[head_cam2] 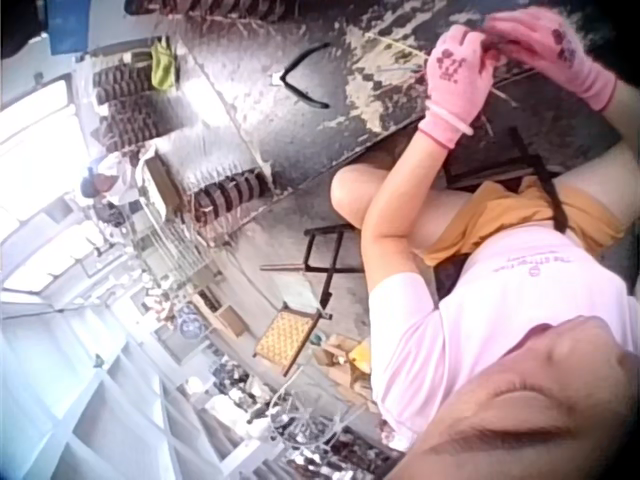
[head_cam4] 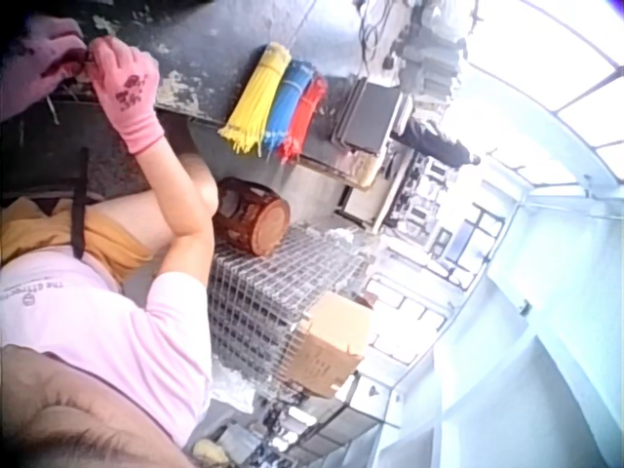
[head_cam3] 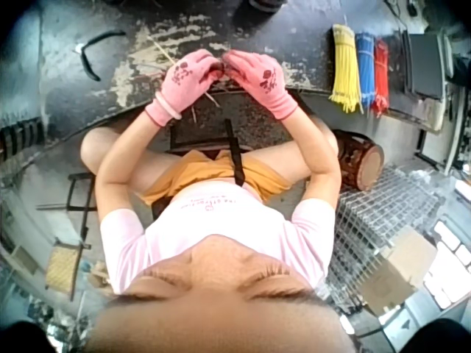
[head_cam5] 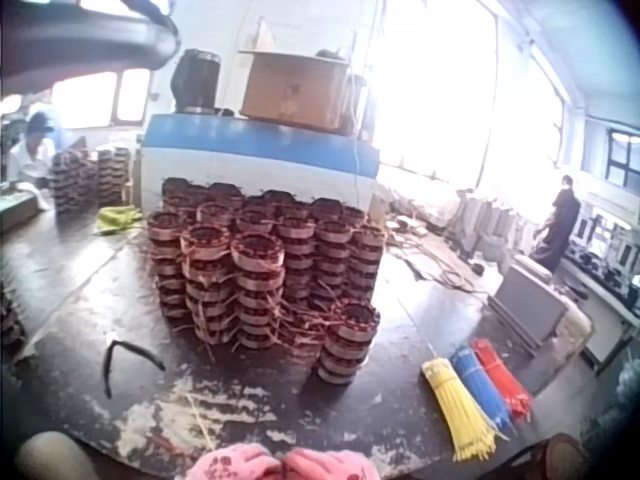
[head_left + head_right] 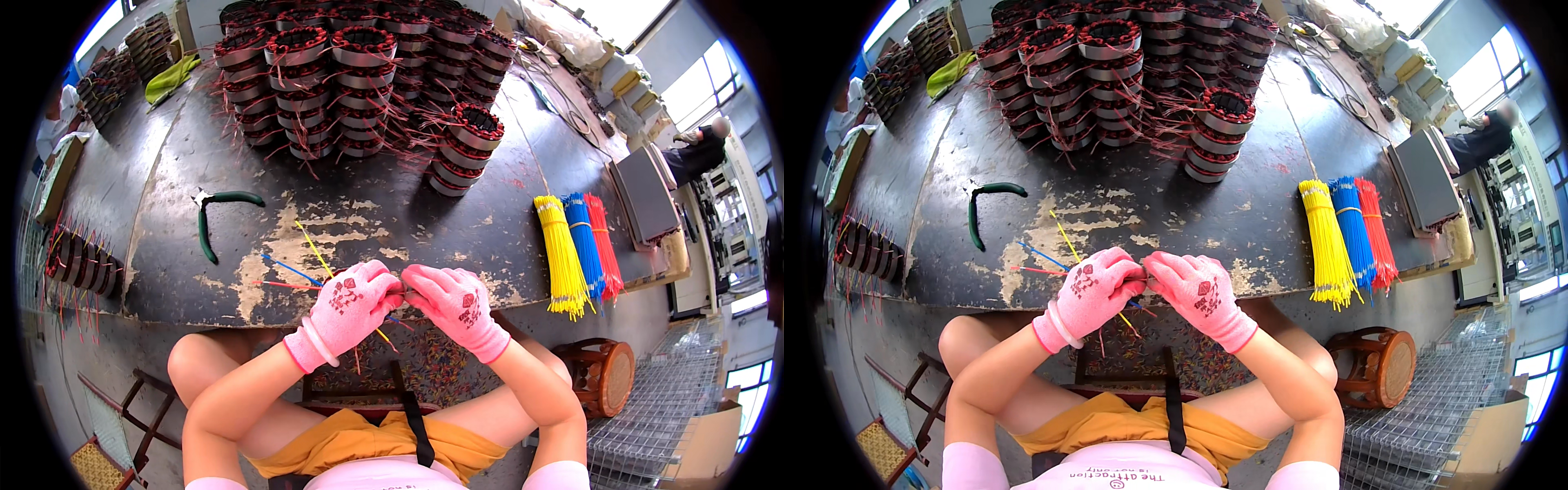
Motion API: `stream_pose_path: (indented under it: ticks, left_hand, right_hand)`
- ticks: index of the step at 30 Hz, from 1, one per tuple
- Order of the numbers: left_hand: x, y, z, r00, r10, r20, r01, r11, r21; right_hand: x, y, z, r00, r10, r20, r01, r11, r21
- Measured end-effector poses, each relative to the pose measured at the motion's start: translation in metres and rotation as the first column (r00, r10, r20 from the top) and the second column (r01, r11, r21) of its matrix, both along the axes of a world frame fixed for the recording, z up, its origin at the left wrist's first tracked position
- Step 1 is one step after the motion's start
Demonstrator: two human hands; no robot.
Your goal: The person sits on the floor and repeatedly picks up cylindrical electrical components, inserts colored zip ties into them, and secures the ties using pliers. The person then stacks the finished components into a pile on the table.
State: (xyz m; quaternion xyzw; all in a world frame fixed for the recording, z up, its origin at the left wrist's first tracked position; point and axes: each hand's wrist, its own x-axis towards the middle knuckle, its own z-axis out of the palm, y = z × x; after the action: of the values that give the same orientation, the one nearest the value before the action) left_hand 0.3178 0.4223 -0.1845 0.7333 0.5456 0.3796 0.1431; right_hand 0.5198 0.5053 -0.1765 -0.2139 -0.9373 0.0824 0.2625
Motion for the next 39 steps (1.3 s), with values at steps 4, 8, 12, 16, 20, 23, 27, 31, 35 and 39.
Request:
stream_pose_path:
  ticks: [4,8,12,16,20,23,27,31,35,39]
  left_hand:
    - [-0.001,0.001,-0.001,1.000,-0.010,0.022,0.011,1.000,-0.016]
    - [0.000,0.001,-0.001,1.000,-0.029,0.003,0.029,1.000,-0.004]
    - [-0.002,-0.001,-0.001,0.999,-0.032,0.003,0.032,0.999,0.014]
    - [0.000,-0.001,0.002,0.999,-0.025,0.021,0.025,1.000,0.010]
    - [0.001,0.000,-0.002,1.000,-0.004,0.028,0.003,1.000,0.009]
    - [0.001,0.000,0.001,0.999,-0.018,0.028,0.018,1.000,-0.011]
    - [-0.002,0.001,0.003,0.998,-0.048,0.045,0.049,0.998,-0.042]
    - [-0.001,0.000,-0.001,0.997,-0.037,0.066,0.040,0.999,-0.036]
    - [-0.001,-0.001,0.001,0.996,-0.028,0.079,0.034,0.997,-0.075]
    - [0.001,0.001,0.002,0.995,-0.057,0.085,0.062,0.996,-0.056]
  right_hand:
    - [-0.002,0.005,-0.005,0.997,0.042,0.058,-0.046,0.996,0.076]
    - [-0.006,0.010,0.014,0.984,0.040,0.176,0.143,0.428,-0.892]
    - [-0.003,0.015,0.021,0.987,0.023,0.156,0.155,0.045,-0.987]
    - [0.006,-0.005,0.026,0.992,-0.042,0.116,0.106,0.773,-0.626]
    - [0.004,-0.009,0.010,0.997,0.017,0.077,-0.014,0.999,-0.040]
    - [-0.003,0.002,0.004,1.000,-0.025,-0.011,0.018,0.902,-0.431]
    - [-0.009,0.007,0.002,0.963,-0.267,0.041,0.070,0.101,-0.992]
    - [-0.002,-0.010,0.005,0.964,-0.214,-0.156,0.107,0.855,-0.508]
    - [-0.001,-0.009,0.004,0.989,-0.125,-0.083,0.094,0.948,-0.305]
    - [0.007,-0.008,-0.001,0.980,-0.198,-0.013,-0.034,-0.104,-0.994]
